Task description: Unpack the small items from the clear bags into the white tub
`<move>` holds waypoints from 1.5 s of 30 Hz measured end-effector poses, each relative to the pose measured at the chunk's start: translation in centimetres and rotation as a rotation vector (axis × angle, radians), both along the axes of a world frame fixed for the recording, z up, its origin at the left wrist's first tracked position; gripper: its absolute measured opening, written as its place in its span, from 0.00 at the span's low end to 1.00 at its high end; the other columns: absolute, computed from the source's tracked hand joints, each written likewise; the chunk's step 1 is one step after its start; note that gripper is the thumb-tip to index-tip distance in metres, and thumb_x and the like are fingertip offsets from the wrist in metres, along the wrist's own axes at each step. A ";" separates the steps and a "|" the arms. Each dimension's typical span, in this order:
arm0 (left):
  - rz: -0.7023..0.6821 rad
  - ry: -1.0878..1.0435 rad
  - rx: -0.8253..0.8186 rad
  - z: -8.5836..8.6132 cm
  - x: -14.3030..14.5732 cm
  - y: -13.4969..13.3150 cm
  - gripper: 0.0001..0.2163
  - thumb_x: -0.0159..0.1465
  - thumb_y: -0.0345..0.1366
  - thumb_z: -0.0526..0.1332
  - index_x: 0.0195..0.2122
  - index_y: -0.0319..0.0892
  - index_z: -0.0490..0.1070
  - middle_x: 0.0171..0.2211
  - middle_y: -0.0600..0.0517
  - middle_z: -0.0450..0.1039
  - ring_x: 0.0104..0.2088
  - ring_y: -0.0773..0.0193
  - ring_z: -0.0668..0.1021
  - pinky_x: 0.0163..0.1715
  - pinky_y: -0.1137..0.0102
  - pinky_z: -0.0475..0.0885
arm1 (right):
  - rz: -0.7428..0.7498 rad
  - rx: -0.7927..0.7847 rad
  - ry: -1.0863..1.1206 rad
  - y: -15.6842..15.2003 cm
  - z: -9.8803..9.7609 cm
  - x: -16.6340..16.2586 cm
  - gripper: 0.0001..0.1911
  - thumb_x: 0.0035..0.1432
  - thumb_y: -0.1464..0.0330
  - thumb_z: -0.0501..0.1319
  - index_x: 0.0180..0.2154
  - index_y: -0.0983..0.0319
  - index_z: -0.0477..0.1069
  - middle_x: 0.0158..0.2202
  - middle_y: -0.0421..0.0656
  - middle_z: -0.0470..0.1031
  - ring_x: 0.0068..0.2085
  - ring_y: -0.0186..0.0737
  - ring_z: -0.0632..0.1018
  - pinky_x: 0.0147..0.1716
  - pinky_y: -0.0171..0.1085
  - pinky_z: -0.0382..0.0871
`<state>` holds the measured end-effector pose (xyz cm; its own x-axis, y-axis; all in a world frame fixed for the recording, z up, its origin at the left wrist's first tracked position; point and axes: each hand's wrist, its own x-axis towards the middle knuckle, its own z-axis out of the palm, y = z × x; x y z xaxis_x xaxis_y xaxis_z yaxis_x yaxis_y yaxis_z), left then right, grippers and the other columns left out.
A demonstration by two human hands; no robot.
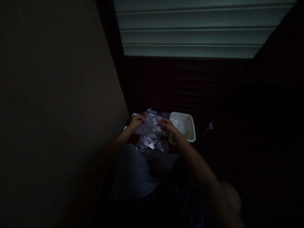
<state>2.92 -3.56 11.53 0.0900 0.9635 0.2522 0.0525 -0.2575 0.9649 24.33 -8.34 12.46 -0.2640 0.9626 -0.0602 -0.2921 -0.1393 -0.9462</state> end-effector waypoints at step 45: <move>-0.219 -0.147 -0.190 1.0 -0.6 -1.3 0.04 0.46 0.32 0.58 0.22 0.38 0.71 0.36 0.48 0.73 0.37 0.60 0.74 0.37 0.66 0.68 | -0.058 0.008 0.013 0.4 -0.6 1.0 0.06 0.38 0.71 0.59 0.26 0.61 0.67 0.25 0.36 0.68 0.26 0.29 0.69 0.27 0.31 0.61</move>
<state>2.36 -4.87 12.54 0.2763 0.9564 0.0952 -0.1279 -0.0615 0.9899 25.34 -7.89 11.83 -0.2090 0.9767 -0.0491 -0.3121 -0.1142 -0.9432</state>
